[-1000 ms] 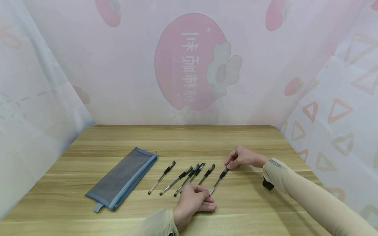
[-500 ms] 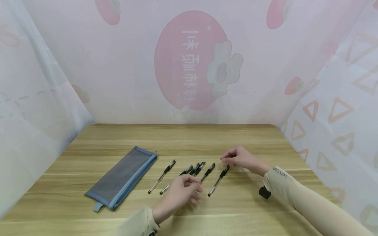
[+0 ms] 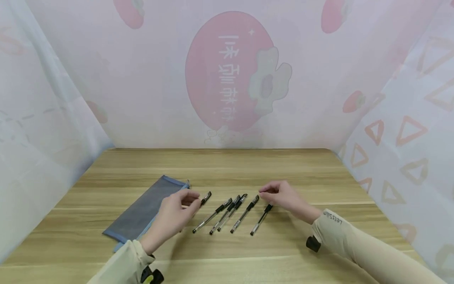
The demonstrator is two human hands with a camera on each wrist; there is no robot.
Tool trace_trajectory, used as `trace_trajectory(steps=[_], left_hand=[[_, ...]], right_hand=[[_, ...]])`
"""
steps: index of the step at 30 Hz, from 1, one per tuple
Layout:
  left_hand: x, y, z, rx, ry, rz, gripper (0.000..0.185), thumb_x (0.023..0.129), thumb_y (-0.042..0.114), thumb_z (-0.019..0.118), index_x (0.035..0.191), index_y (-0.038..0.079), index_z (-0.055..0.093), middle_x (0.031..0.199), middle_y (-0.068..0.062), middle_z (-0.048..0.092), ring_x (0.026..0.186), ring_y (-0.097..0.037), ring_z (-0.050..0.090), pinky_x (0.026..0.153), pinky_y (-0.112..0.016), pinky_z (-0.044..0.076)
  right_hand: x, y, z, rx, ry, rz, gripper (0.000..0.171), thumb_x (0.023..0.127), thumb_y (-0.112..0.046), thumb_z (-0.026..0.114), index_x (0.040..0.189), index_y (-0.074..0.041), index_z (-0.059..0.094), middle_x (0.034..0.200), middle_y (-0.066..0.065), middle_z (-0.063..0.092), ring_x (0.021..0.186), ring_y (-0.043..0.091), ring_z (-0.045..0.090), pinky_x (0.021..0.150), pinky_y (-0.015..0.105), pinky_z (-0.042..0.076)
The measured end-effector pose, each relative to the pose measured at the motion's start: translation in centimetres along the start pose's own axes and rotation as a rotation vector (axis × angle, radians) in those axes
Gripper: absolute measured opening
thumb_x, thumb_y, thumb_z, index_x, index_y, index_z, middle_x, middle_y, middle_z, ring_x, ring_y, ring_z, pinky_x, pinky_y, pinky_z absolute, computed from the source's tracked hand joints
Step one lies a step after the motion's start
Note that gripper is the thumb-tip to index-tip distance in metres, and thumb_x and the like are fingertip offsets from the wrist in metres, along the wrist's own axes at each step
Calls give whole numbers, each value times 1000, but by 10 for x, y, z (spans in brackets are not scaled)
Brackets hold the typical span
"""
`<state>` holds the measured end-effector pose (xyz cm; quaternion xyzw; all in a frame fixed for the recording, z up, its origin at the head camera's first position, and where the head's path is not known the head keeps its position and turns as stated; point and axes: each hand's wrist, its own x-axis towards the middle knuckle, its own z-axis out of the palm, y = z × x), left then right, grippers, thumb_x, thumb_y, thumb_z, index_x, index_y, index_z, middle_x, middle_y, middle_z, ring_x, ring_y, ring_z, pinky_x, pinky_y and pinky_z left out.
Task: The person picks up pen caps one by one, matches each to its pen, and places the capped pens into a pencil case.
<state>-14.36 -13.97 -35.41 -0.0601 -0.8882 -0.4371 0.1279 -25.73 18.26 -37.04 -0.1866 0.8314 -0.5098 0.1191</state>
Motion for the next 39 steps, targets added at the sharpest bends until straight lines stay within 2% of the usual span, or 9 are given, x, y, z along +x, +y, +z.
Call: trace_trajectory(steps=[7,11,15,18,24,28,32,35,39], left_hand=[[-1,-34,-29,128,101,75,25,93,13,68,116,2,68,103,-7,70,93,-21,66,81,-41,55],[-5,-47,-43,171,122,79,30,93,15,69,119,1,66,109,-14,69,99,-30,65,85,-49,53],[-6,-56,-50,208,129,89,38,91,20,73,122,-1,64,113,-18,67,103,-35,62,86,-53,51],[-6,-62,-51,237,112,103,48,88,26,76,125,-2,63,118,-20,65,109,-39,60,88,-56,49],[-5,-71,-55,262,103,68,70,86,43,76,133,-4,56,132,-25,56,122,-46,49,95,-63,42],[-4,-78,-57,268,93,48,78,84,44,77,136,-8,52,137,-28,51,130,-50,38,101,-67,32],[-4,-85,-58,337,29,2,90,80,49,80,142,-7,45,143,-30,43,131,-62,24,93,-83,16],[-5,-88,-58,401,-34,-33,100,76,54,80,146,-6,40,147,-32,35,128,-68,17,85,-89,9],[-7,-89,-56,427,-68,-53,103,75,55,81,146,-5,38,146,-35,33,127,-68,19,83,-89,11]], right_hand=[[-5,-8,10,24,-29,-27,32,91,-15,72,114,7,67,98,17,68,86,37,63,73,43,56],[-6,-14,17,57,-28,-21,32,92,-15,71,115,7,66,98,17,68,88,40,62,75,45,56],[-6,-17,26,71,-15,-38,27,90,-8,72,112,8,67,95,13,69,86,32,64,77,48,56],[-8,-19,33,96,-19,-50,26,89,-4,73,110,9,66,93,11,68,84,26,65,76,47,56],[-13,-24,44,171,-65,-53,28,88,-5,73,111,10,66,96,16,68,89,41,64,76,49,56],[-14,-26,49,172,-79,-39,29,89,-5,72,113,10,66,98,15,68,89,41,64,76,48,57],[-14,-27,51,172,-80,-22,31,89,-8,73,114,9,65,98,15,68,86,39,64,75,47,56],[-13,-27,51,177,-88,-7,32,89,-10,73,114,8,65,97,13,68,86,39,64,75,48,56],[-13,-27,52,242,-125,3,37,89,-10,74,119,9,63,105,17,67,94,37,64,84,50,54]])
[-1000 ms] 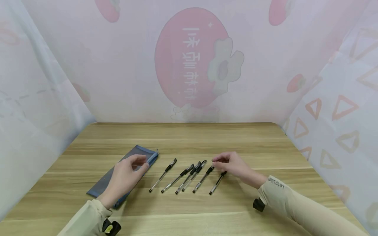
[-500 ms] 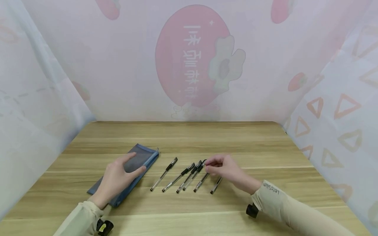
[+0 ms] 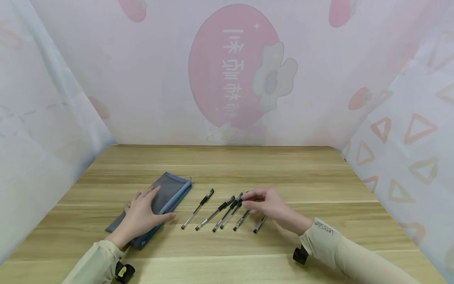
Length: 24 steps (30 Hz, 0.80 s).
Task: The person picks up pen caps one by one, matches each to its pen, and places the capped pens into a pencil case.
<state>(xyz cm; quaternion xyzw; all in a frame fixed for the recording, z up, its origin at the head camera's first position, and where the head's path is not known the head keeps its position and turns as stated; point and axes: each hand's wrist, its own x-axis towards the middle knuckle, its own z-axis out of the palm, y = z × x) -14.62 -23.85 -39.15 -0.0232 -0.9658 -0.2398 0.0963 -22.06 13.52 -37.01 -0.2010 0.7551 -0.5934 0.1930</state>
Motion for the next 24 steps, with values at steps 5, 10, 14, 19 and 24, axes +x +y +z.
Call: trace_trajectory(steps=[5,10,14,19,24], left_hand=[[-2,2,0,-6,2,2,98,76,49,83,145,-6,40,145,-35,34,128,-62,26,83,-88,16],[-3,2,0,-10,-4,-1,93,77,43,84,143,-7,41,142,-36,38,127,-59,30,87,-85,19],[-2,0,1,-2,-5,6,86,80,38,82,140,-9,44,138,-37,41,125,-59,32,88,-83,21],[-3,1,2,-33,15,13,61,88,25,75,131,-12,52,131,-35,49,122,-56,39,93,-77,27],[-2,4,0,-86,34,-1,49,94,23,67,127,-12,56,126,-32,56,119,-52,47,96,-66,37]], right_hand=[[0,-2,6,128,-50,-6,47,89,-8,73,128,12,55,122,26,60,106,28,63,95,46,49],[2,-6,17,184,-83,5,48,90,-10,73,129,12,54,125,26,59,109,32,61,98,50,46],[5,-6,28,191,-106,12,46,90,-9,73,128,11,56,123,24,61,109,37,61,95,50,48],[6,-9,38,169,-125,21,44,90,-9,72,127,8,58,122,22,62,106,34,62,94,46,50],[6,-12,48,178,-132,30,43,90,-10,72,128,7,58,123,21,61,108,34,61,95,46,49]])
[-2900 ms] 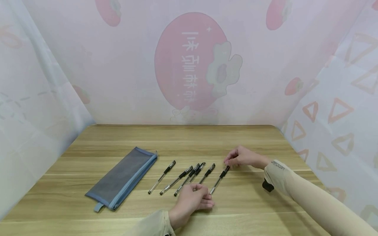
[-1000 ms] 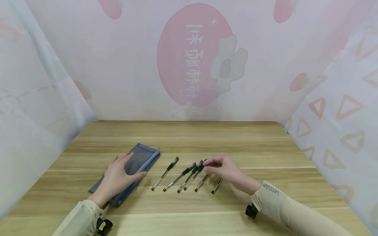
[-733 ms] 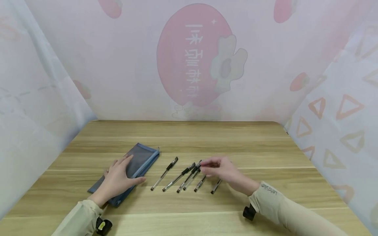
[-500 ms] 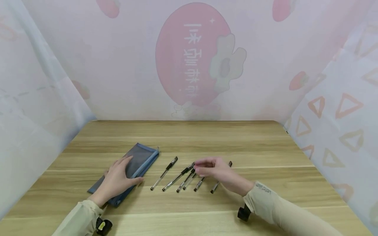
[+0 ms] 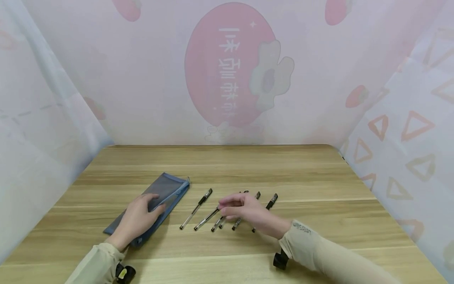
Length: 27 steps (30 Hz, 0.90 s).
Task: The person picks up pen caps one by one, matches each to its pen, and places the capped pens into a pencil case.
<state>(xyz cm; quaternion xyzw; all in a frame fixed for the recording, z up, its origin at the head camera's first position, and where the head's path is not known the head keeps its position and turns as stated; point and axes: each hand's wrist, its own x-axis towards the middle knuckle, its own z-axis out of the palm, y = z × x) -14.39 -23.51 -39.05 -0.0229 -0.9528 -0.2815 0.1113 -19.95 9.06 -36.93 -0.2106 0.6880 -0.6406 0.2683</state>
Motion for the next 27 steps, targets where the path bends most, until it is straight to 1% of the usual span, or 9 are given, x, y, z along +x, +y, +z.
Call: trace_trajectory(steps=[4,7,9,11,17,20,22,25,27], left_hand=[[0,2,-1,-23,21,-22,46,96,22,64,127,-11,58,125,-31,57,116,-50,50,93,-64,42],[1,3,0,-58,40,-59,42,97,21,64,127,-7,61,98,-25,68,72,-35,63,65,-47,54],[1,4,0,-82,60,-83,38,97,21,63,126,-5,63,73,-16,67,44,-20,47,44,-34,46],[1,4,0,-109,80,-107,36,98,22,62,125,-3,65,51,-5,56,34,-11,25,33,-27,32],[0,6,-1,-138,129,-133,34,99,27,62,122,4,70,38,3,42,33,-8,22,31,-26,29],[-1,7,-1,-150,137,-151,35,99,30,61,122,5,70,39,0,45,32,-8,21,31,-26,29],[-2,9,-1,-160,148,-155,36,99,32,61,122,5,70,48,-6,57,32,-8,21,31,-26,29],[-2,11,-1,-174,159,-164,37,98,32,62,121,4,70,80,-19,71,33,-8,21,32,-27,30],[-2,13,-1,-183,159,-175,37,98,33,62,121,4,70,103,-22,70,34,-9,22,34,-28,31]], right_hand=[[1,-1,8,13,8,-7,43,89,-8,73,127,8,58,122,20,62,109,33,61,94,46,50],[2,0,11,25,13,-15,44,88,-6,73,126,8,58,121,21,62,107,33,62,94,46,50],[2,1,12,38,15,-18,43,88,-4,73,126,9,58,121,22,63,106,33,62,94,46,50],[1,1,13,44,17,-18,42,88,-4,73,125,10,59,120,22,63,105,32,63,93,46,50],[3,4,16,95,32,-12,42,89,-2,71,126,12,57,122,24,61,109,35,61,95,43,50],[8,4,16,135,56,-3,45,89,-1,70,129,12,54,125,25,59,114,37,59,94,38,50],[11,4,17,165,72,5,47,88,1,69,131,13,52,126,26,58,116,37,57,94,34,50],[15,3,18,201,90,19,51,88,5,67,134,14,48,128,27,56,118,38,56,94,32,50],[18,3,20,214,97,27,53,88,5,66,136,14,45,128,28,55,119,38,55,95,32,49]])
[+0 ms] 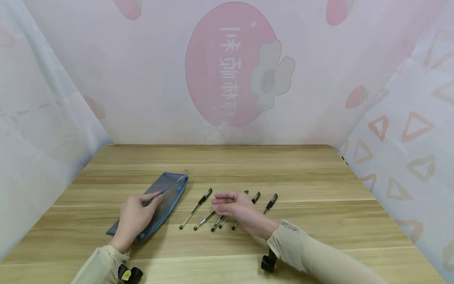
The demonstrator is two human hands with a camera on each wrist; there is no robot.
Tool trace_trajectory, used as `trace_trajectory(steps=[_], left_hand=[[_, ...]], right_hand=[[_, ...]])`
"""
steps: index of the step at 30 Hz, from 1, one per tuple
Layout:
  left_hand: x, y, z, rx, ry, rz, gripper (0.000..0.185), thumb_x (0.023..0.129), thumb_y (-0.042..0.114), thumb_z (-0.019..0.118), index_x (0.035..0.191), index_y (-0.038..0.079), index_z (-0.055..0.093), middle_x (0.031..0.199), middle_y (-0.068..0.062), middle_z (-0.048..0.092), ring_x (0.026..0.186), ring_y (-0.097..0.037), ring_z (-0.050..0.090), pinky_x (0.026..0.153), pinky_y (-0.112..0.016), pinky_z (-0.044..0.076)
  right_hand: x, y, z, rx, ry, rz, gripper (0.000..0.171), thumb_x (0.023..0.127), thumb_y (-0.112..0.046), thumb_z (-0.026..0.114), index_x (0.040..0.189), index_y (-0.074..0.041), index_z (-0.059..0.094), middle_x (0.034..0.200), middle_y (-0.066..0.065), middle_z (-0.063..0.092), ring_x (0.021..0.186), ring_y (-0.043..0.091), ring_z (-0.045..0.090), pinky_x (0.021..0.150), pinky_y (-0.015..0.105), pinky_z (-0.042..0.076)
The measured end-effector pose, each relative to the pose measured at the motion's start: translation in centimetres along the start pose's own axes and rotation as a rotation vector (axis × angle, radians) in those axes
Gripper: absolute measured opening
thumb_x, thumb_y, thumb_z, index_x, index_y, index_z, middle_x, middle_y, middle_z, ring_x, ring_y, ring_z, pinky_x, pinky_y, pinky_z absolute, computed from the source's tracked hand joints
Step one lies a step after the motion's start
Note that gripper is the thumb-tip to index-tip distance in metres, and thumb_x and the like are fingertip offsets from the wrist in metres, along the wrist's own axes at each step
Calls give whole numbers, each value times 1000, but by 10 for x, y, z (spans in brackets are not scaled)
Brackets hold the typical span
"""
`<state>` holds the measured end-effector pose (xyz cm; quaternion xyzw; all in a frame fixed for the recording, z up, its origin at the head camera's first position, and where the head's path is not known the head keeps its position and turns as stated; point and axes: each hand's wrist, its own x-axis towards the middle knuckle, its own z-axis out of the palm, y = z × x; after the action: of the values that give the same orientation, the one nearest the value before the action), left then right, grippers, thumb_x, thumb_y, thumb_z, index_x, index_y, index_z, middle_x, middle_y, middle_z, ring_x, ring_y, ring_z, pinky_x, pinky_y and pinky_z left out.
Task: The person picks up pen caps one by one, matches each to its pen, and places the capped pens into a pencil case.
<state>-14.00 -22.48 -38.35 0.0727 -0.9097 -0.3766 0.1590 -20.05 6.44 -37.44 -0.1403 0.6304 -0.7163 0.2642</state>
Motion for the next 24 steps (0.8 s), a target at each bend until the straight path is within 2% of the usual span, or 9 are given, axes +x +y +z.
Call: trace_trajectory(steps=[2,4,7,9,10,13,15,20,24], left_hand=[[0,1,-1,-9,-5,-30,39,98,35,61,122,6,70,114,-22,67,37,-13,26,39,-30,35],[-1,3,-2,-14,-4,-55,42,98,39,60,123,6,70,119,-22,65,47,-19,44,48,-33,41],[-4,5,-3,-45,9,-100,47,97,45,59,123,7,69,125,-22,61,81,-31,61,68,-40,46],[-7,8,-3,-72,28,-125,47,97,45,60,122,6,70,126,-23,60,107,-36,59,81,-46,48],[-9,9,-3,-90,39,-139,46,97,43,61,122,6,70,126,-23,60,114,-38,57,87,-49,47],[-13,14,-2,-136,86,-178,42,96,38,63,121,5,70,126,-21,61,122,-39,52,96,-54,43],[-15,17,-2,-173,106,-201,42,97,38,63,121,5,70,126,-20,61,123,-38,52,97,-54,43],[-19,23,-2,-278,153,-243,45,96,39,63,123,3,69,128,-20,61,123,-37,52,98,-51,42],[-21,25,0,-324,174,-262,44,96,37,64,122,1,69,128,-20,61,124,-36,51,99,-49,41]], right_hand=[[3,-1,2,8,9,1,54,88,5,66,137,14,43,129,29,54,119,39,55,97,33,48],[6,-2,5,11,26,3,56,89,4,66,138,15,42,129,28,53,118,38,55,98,34,48],[11,-5,8,6,57,-6,56,89,4,66,138,15,40,129,29,52,115,37,57,99,38,47],[13,-7,10,-26,87,-20,56,88,4,67,137,14,41,128,28,53,110,34,59,98,38,47],[14,-8,10,-46,103,-28,56,88,4,67,137,13,42,127,27,53,108,31,60,98,38,48],[15,-11,12,-112,153,-45,58,86,2,69,137,12,43,127,26,54,104,26,61,95,36,49],[15,-13,15,-159,195,-38,62,85,-2,72,139,10,43,128,23,53,106,25,59,95,36,49],[21,-17,27,-225,306,12,76,81,-7,78,145,5,38,134,20,46,116,30,50,99,45,44],[25,-14,39,-258,360,54,84,78,-6,81,148,2,33,136,19,44,119,33,47,100,49,41]])
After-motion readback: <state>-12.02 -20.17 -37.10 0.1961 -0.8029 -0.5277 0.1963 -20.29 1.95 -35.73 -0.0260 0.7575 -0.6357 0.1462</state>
